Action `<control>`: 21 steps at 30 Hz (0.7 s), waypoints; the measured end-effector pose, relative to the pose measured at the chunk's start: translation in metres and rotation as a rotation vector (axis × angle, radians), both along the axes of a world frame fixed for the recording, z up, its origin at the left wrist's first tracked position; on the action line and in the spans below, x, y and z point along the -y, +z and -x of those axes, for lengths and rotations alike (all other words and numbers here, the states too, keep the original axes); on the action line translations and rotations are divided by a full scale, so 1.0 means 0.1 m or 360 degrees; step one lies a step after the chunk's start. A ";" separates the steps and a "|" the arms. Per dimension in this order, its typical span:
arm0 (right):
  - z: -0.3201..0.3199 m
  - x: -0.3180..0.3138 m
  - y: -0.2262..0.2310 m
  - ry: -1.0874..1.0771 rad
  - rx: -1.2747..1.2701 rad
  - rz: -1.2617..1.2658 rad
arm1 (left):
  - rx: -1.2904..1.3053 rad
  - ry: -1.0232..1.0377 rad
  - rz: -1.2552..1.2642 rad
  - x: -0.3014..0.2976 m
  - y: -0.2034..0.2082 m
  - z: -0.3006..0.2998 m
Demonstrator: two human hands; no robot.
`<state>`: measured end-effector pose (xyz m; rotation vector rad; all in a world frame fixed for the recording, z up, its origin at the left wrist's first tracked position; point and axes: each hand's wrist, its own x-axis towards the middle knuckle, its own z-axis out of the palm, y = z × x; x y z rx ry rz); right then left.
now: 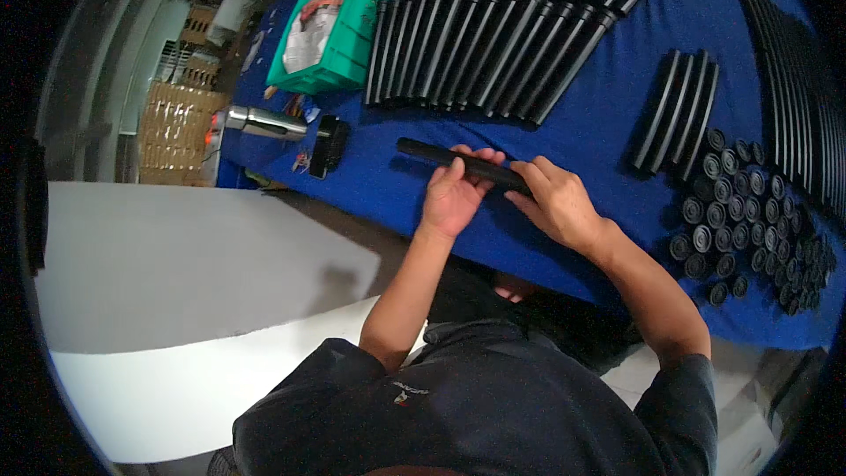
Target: Fitting end caps onto black plastic tubes at an assembly station.
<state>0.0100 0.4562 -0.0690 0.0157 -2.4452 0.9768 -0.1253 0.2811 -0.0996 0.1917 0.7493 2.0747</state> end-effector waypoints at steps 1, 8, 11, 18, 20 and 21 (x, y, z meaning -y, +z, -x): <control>0.01 -0.05 0.03 0.0111 0.0213 0.0305 | -0.0041 0.0010 -0.0023 0.01 0.00 0.01; -0.01 -0.04 -0.06 0.0085 0.0025 0.0128 | -0.0042 0.0007 0.0037 -0.01 0.01 0.01; 0.01 -0.08 -0.08 0.0226 0.0131 0.0395 | -0.0064 -0.0009 -0.0058 0.03 -0.01 0.02; 0.00 -0.02 -0.09 0.0059 -0.0041 0.0202 | -0.0020 -0.0002 -0.0047 0.04 -0.01 0.03; -0.01 -0.08 -0.09 0.0189 0.0158 0.0419 | -0.0039 -0.0017 -0.0058 0.03 -0.03 0.03; -0.01 -0.09 -0.10 0.0176 0.0157 0.0417 | -0.0068 -0.0031 -0.0074 0.03 -0.02 0.04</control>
